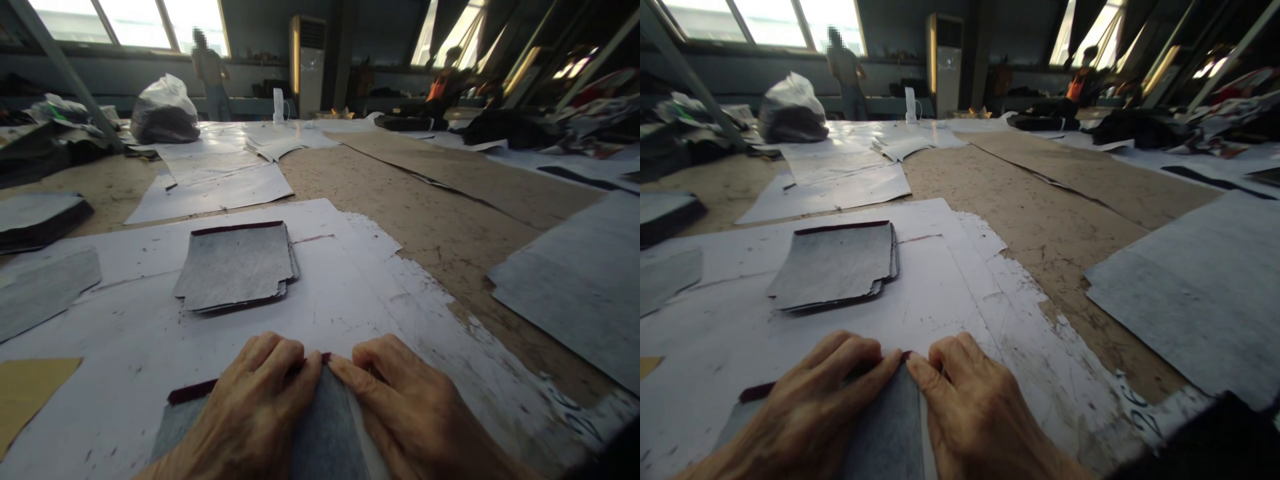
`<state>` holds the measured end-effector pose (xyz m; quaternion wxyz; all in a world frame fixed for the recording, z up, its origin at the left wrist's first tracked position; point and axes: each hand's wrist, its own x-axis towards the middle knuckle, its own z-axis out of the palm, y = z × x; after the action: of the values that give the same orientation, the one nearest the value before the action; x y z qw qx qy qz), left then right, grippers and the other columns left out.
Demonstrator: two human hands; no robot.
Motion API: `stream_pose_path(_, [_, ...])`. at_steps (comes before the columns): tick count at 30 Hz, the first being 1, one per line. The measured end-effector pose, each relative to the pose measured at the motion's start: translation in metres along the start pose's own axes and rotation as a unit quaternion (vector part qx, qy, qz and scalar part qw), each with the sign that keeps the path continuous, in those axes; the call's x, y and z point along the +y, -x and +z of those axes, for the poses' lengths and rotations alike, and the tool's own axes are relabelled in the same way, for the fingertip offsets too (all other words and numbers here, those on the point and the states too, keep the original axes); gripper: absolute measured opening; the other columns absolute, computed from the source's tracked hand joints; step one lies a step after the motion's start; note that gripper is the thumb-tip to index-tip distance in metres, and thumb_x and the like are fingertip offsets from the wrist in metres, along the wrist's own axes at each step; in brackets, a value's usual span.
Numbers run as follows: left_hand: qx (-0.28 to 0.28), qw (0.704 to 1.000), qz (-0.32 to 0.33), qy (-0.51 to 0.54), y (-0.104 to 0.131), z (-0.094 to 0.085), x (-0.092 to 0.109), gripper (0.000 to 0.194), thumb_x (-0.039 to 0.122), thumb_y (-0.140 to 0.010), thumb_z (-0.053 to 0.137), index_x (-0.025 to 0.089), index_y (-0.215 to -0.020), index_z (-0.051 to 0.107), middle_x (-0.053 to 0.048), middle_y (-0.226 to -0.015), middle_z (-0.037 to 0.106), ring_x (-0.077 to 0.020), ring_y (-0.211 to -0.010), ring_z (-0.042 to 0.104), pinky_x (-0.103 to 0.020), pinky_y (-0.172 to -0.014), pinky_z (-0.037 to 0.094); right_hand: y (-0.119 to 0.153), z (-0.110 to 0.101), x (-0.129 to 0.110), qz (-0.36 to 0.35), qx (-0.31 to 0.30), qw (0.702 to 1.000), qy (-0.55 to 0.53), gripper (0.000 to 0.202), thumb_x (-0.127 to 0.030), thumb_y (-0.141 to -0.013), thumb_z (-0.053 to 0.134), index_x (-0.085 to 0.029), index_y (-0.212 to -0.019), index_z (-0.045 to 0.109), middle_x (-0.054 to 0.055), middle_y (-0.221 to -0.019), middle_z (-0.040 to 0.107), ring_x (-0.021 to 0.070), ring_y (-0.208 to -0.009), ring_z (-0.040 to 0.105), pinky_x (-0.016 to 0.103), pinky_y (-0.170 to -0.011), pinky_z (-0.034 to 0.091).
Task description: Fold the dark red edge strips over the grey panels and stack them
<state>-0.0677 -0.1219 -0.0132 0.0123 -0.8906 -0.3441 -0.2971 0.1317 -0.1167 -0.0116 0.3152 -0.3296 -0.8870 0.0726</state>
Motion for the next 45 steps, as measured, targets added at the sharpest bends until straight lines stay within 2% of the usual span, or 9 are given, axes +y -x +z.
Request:
stream_pose_path(6, [-0.011,0.999,0.019,-0.026,-0.001,0.0,-0.001,0.03,0.008,-0.086,0.031,0.009,-0.106,0.053,-0.008,-0.079,0.055,-0.0169,-0.068,0.047,-0.031,-0.057,0.049,0.001,-0.006,0.003,0.035,0.045,0.997,-0.047,0.028,-0.003,-0.081,0.044,-0.015,-0.1,0.06,0.005,-0.076,0.056,0.0139,-0.072,0.053,0.025,-0.061,0.048])
stream_pose_path(14, [-0.016,0.999,0.017,-0.033,-0.004,0.002,-0.001,0.029,0.012,-0.089,0.03,0.01,-0.107,0.052,-0.008,-0.081,0.056,-0.0175,-0.069,0.048,-0.031,-0.057,0.048,0.003,-0.003,0.003,0.043,0.031,0.998,-0.039,0.022,-0.003,-0.081,0.042,-0.011,-0.094,0.058,0.006,-0.076,0.053,0.0147,-0.072,0.05,0.027,-0.061,0.046])
stream_pose_path(22, [-0.025,0.997,0.027,-0.066,-0.004,-0.003,-0.001,0.031,0.015,-0.091,0.025,0.009,-0.105,0.052,-0.008,-0.079,0.056,-0.0178,-0.068,0.048,-0.031,-0.056,0.044,0.004,-0.003,0.002,0.02,0.024,1.0,0.005,0.031,-0.001,-0.079,0.041,-0.006,-0.104,0.057,0.009,-0.078,0.054,0.0163,-0.073,0.05,0.029,-0.061,0.047])
stream_pose_path(27, [-0.039,0.996,0.039,-0.076,-0.011,-0.003,0.003,0.032,0.012,-0.089,0.024,0.01,-0.095,0.055,-0.006,-0.072,0.055,-0.0168,-0.062,0.047,-0.03,-0.053,0.041,0.003,-0.001,0.002,-0.037,-0.002,0.997,0.066,0.039,-0.004,-0.078,0.035,-0.004,-0.111,0.056,0.012,-0.078,0.056,0.0193,-0.071,0.051,0.032,-0.056,0.048])
stream_pose_path(32, [-0.005,1.0,0.008,-0.023,0.005,-0.008,-0.004,0.031,0.016,-0.086,0.031,0.014,-0.11,0.052,-0.007,-0.082,0.058,-0.0168,-0.069,0.05,-0.03,-0.057,0.043,0.001,-0.001,0.0,-0.056,-0.013,0.994,0.092,0.039,-0.004,-0.077,0.032,-0.005,-0.107,0.058,0.013,-0.082,0.058,0.0203,-0.073,0.051,0.034,-0.059,0.05])
stream_pose_path(35, [0.004,0.999,-0.011,-0.048,0.023,-0.014,-0.011,0.035,0.015,-0.086,0.033,0.016,-0.117,0.05,-0.008,-0.091,0.057,-0.0184,-0.077,0.05,-0.032,-0.063,0.044,0.0,0.0,-0.001,-0.064,0.001,0.992,0.108,0.041,-0.002,-0.077,0.03,-0.004,-0.107,0.058,0.013,-0.083,0.059,0.0204,-0.075,0.051,0.033,-0.059,0.05])
stream_pose_path(39, [-0.043,0.998,0.014,-0.053,0.034,-0.022,-0.015,0.039,0.01,-0.084,0.034,0.011,-0.121,0.047,-0.01,-0.097,0.055,-0.0197,-0.084,0.048,-0.034,-0.071,0.043,-0.001,0.001,-0.004,-0.07,-0.003,0.991,0.118,0.04,-0.001,-0.078,0.03,-0.004,-0.105,0.06,0.012,-0.082,0.06,0.0208,-0.074,0.052,0.035,-0.059,0.051])
stream_pose_path(42, [-0.083,0.996,-0.006,-0.041,0.032,-0.026,-0.013,0.04,0.011,-0.084,0.034,0.011,-0.123,0.044,-0.01,-0.098,0.054,-0.0202,-0.084,0.048,-0.036,-0.071,0.043,-0.003,-0.004,-0.002,-0.091,-0.014,0.988,0.121,0.039,-0.002,-0.079,0.03,-0.004,-0.106,0.059,0.013,-0.085,0.061,0.021,-0.074,0.054,0.035,-0.06,0.052])
stream_pose_path(45, [-0.085,0.996,-0.009,-0.038,0.029,-0.027,-0.01,0.039,0.012,-0.084,0.035,0.012,-0.121,0.044,-0.01,-0.096,0.054,-0.0208,-0.082,0.048,-0.037,-0.069,0.043,-0.01,-0.014,0.004,-0.031,-0.019,0.999,0.032,0.035,-0.005,-0.082,0.034,-0.011,-0.102,0.062,0.008,-0.085,0.061,0.0159,-0.075,0.057,0.027,-0.063,0.052])
